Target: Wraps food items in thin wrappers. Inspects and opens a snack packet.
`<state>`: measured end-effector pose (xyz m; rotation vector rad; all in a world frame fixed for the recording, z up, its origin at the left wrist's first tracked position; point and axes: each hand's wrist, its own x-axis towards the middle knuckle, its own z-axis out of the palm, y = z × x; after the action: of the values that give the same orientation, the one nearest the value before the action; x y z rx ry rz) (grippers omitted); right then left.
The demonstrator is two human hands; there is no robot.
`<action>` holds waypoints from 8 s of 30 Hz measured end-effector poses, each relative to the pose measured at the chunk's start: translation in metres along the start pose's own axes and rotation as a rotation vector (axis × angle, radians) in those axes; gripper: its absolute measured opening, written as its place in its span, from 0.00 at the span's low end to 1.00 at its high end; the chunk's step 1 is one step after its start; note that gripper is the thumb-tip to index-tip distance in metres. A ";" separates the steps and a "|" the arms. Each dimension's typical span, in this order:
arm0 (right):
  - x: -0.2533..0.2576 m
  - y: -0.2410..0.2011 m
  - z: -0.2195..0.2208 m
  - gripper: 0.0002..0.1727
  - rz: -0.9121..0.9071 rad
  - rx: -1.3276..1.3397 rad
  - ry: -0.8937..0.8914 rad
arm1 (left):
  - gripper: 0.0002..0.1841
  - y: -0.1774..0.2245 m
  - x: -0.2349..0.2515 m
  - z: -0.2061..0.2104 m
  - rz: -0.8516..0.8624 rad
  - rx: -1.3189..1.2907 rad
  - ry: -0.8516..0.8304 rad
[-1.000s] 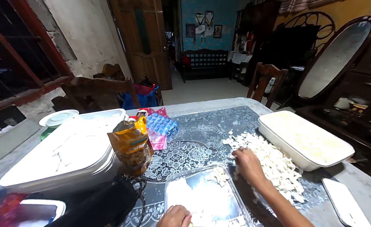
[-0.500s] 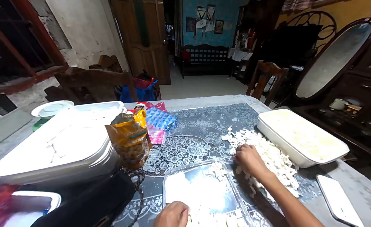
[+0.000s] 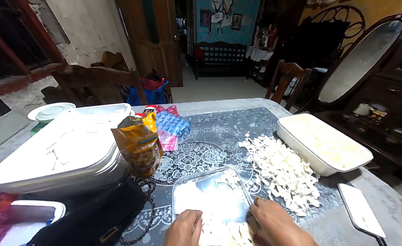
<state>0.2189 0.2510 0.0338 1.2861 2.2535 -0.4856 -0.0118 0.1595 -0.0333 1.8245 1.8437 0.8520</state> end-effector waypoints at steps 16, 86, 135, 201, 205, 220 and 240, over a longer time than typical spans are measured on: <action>0.063 -0.016 -0.004 0.22 -0.442 0.555 0.175 | 0.11 0.000 0.001 0.003 0.022 0.023 0.014; 0.060 -0.048 0.037 0.10 -0.817 1.021 0.605 | 0.11 0.003 0.006 0.003 -0.209 -1.036 0.196; 0.056 -0.040 0.023 0.09 -0.667 1.189 0.514 | 0.10 0.012 0.001 -0.004 -0.248 -0.781 0.062; 0.069 0.018 0.000 0.03 -0.104 0.076 1.314 | 0.11 -0.001 -0.001 0.000 0.085 0.178 -0.031; 0.070 -0.005 0.010 0.09 -0.369 0.368 0.802 | 0.08 -0.004 0.000 -0.002 0.076 0.092 0.017; 0.070 -0.030 0.020 0.13 -0.368 0.447 0.436 | 0.09 -0.003 0.006 -0.012 -0.093 -0.061 -0.112; 0.069 -0.030 0.016 0.12 -0.385 0.426 0.364 | 0.08 -0.003 0.001 -0.006 0.001 -0.001 -0.040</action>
<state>0.1671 0.2751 -0.0174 1.2058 2.8351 -0.9814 -0.0186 0.1598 -0.0309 1.8289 1.8173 0.8114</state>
